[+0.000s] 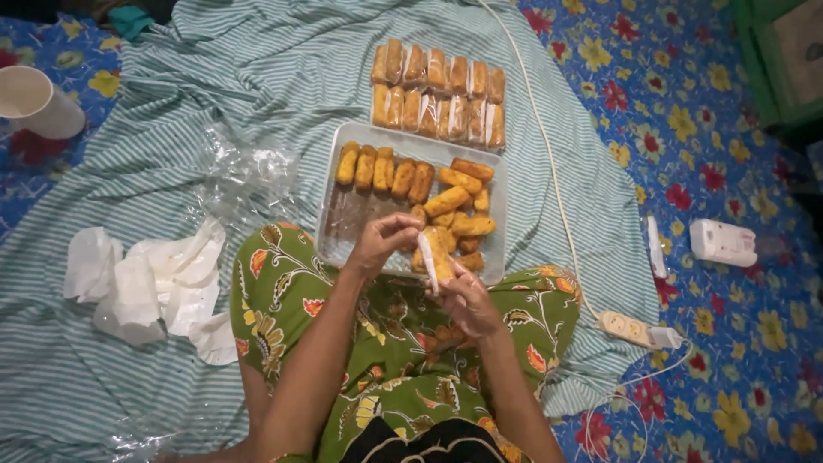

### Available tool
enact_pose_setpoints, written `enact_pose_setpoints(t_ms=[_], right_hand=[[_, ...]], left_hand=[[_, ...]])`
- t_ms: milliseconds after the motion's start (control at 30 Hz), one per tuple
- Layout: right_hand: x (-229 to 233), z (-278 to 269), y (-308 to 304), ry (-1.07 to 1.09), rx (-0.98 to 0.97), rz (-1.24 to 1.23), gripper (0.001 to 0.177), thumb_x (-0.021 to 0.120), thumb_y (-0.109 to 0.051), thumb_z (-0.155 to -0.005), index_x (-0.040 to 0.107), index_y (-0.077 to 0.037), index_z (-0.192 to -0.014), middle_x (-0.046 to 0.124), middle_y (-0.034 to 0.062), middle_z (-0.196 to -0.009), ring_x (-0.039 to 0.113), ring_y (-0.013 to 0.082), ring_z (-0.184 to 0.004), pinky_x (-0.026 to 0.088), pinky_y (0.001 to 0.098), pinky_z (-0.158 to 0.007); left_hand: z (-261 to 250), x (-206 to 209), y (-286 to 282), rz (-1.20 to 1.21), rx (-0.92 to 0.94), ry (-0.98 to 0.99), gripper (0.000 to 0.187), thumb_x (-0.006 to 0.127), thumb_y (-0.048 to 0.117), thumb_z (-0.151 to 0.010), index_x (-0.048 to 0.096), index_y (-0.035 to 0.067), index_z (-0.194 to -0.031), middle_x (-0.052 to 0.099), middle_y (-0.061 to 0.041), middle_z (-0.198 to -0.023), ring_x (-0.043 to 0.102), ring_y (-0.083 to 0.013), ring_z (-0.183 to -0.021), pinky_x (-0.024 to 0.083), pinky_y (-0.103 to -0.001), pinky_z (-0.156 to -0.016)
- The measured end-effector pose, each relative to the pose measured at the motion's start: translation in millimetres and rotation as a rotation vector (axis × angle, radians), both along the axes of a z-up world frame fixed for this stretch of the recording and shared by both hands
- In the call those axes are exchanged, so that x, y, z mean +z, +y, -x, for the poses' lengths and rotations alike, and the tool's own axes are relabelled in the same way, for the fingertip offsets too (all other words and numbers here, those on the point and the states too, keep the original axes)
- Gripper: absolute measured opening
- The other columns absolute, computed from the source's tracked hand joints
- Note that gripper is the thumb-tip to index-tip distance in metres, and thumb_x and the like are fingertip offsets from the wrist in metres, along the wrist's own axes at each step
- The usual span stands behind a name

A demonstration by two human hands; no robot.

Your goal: Wrapping individual fried snacks in small plastic sheets for packaging.

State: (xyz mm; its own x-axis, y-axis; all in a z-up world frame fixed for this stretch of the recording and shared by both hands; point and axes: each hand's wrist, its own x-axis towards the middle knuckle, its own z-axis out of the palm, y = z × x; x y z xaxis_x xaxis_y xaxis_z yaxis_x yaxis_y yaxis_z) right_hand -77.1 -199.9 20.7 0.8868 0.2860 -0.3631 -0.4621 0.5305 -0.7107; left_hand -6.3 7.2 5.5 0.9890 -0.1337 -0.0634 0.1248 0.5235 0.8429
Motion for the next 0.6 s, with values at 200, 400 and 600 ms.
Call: enact_pose_setpoints(t_ms=[200, 400, 600], right_hand=[[4.8, -3.0, 0.5, 0.027, 0.001, -0.029, 0.055, 0.063, 0.000, -0.086, 0.050, 0.003, -0.140, 0.070, 0.0188, -0.106, 0.074, 0.0257, -0.090, 0.061, 0.0416, -0.087], [-5.0, -2.1, -2.9, 0.043, -0.008, -0.025, 0.052, 0.062, 0.000, -0.087, 0.052, 0.002, -0.139, 0.070, 0.0175, -0.105, 0.074, 0.0248, -0.089, 0.060, 0.0418, -0.088], [0.9, -3.0, 3.8, 0.070, -0.022, -0.007, 0.048, 0.062, 0.001, -0.086, 0.054, 0.002, -0.134, 0.070, 0.0162, -0.109, 0.074, 0.0250, -0.090, 0.060, 0.0433, -0.089]], left_hand=[[-5.9, -13.2, -6.6, -0.051, -0.024, -0.060, 0.019, 0.084, 0.010, -0.084, 0.077, -0.001, -0.098, 0.074, -0.012, -0.107, 0.067, -0.0148, -0.092, 0.060, -0.033, -0.079], [-9.5, -10.8, -3.9, -0.120, -0.040, -0.103, 0.012, 0.081, 0.011, -0.088, 0.076, 0.001, -0.092, 0.074, -0.012, -0.107, 0.067, -0.0143, -0.100, 0.055, -0.034, -0.091], [-9.8, -17.0, -7.5, -0.047, 0.005, 0.004, 0.014, 0.079, 0.014, -0.090, 0.073, 0.001, -0.090, 0.072, -0.012, -0.106, 0.068, -0.0160, -0.093, 0.058, -0.036, -0.086]])
